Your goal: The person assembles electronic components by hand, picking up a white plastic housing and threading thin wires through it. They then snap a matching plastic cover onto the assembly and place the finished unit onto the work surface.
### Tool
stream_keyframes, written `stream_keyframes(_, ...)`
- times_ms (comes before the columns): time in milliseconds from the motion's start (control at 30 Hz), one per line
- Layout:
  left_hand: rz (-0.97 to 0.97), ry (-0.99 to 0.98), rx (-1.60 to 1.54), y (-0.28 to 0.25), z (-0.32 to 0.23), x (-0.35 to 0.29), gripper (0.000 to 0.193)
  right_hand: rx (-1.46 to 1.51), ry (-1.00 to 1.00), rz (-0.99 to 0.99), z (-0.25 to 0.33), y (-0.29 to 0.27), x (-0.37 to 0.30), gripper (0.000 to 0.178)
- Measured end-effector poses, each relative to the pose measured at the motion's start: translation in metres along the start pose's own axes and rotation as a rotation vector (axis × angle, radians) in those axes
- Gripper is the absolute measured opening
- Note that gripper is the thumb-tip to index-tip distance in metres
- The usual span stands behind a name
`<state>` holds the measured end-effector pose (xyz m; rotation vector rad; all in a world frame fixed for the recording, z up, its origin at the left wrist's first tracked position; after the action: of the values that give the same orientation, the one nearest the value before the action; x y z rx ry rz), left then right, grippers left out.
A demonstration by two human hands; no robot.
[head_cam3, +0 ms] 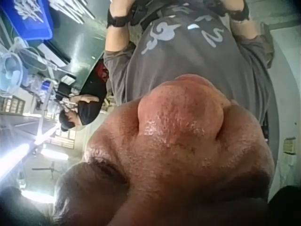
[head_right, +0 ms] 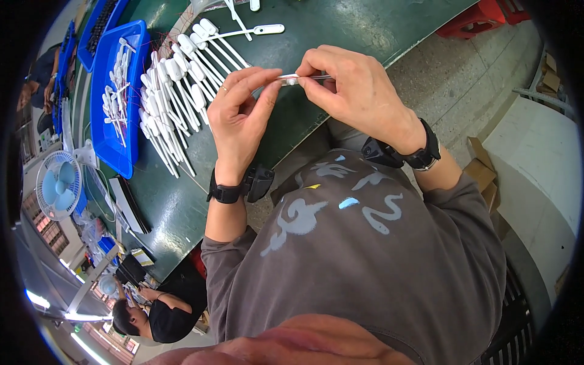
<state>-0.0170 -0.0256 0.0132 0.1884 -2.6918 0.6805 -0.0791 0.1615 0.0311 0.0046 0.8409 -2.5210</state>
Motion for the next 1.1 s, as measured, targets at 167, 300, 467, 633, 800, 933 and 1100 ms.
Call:
stream_keyframes(167,0.047,0.29,0.192,-0.001,0.001,0.002,0.022,0.019,0.001,0.028,-0.001,0.001,0.0,0.01)
stream_keyframes(300,0.089,0.454,0.341,-0.005,0.003,0.002,0.023,0.024,0.019,0.049,-0.002,0.001,0.001,0.01)
stream_keyframes(467,0.115,0.562,0.449,-0.007,0.002,0.003,0.024,0.011,0.04,0.062,-0.002,0.0,0.001,0.01)
stream_keyframes(633,0.069,0.34,0.276,-0.006,0.0,0.005,0.018,-0.04,-0.032,0.024,0.002,0.0,0.001,0.009)
stream_keyframes(800,-0.005,-0.141,-0.14,-0.001,0.007,0.0,0.009,-0.083,-0.06,0.003,0.002,0.002,0.002,0.009)
stream_keyframes(933,-0.054,-0.296,-0.345,0.0,0.008,-0.001,0.009,-0.071,-0.069,0.014,0.004,0.003,0.002,0.008)
stream_keyframes(1100,-0.019,-0.291,-0.306,-0.003,0.009,-0.002,0.011,0.011,-0.003,0.107,0.005,0.0,0.004,0.009)
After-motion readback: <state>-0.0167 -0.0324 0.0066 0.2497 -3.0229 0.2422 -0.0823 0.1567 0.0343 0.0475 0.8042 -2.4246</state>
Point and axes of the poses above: each hand's wrist, its own x-axis towards the middle knuckle, its own y-axis out of the palm, z = x × y, the point moved 2 cm from there along x, towards the middle knuckle, and after that the axes turned 13 degrees about y, right-handed, at the moved point
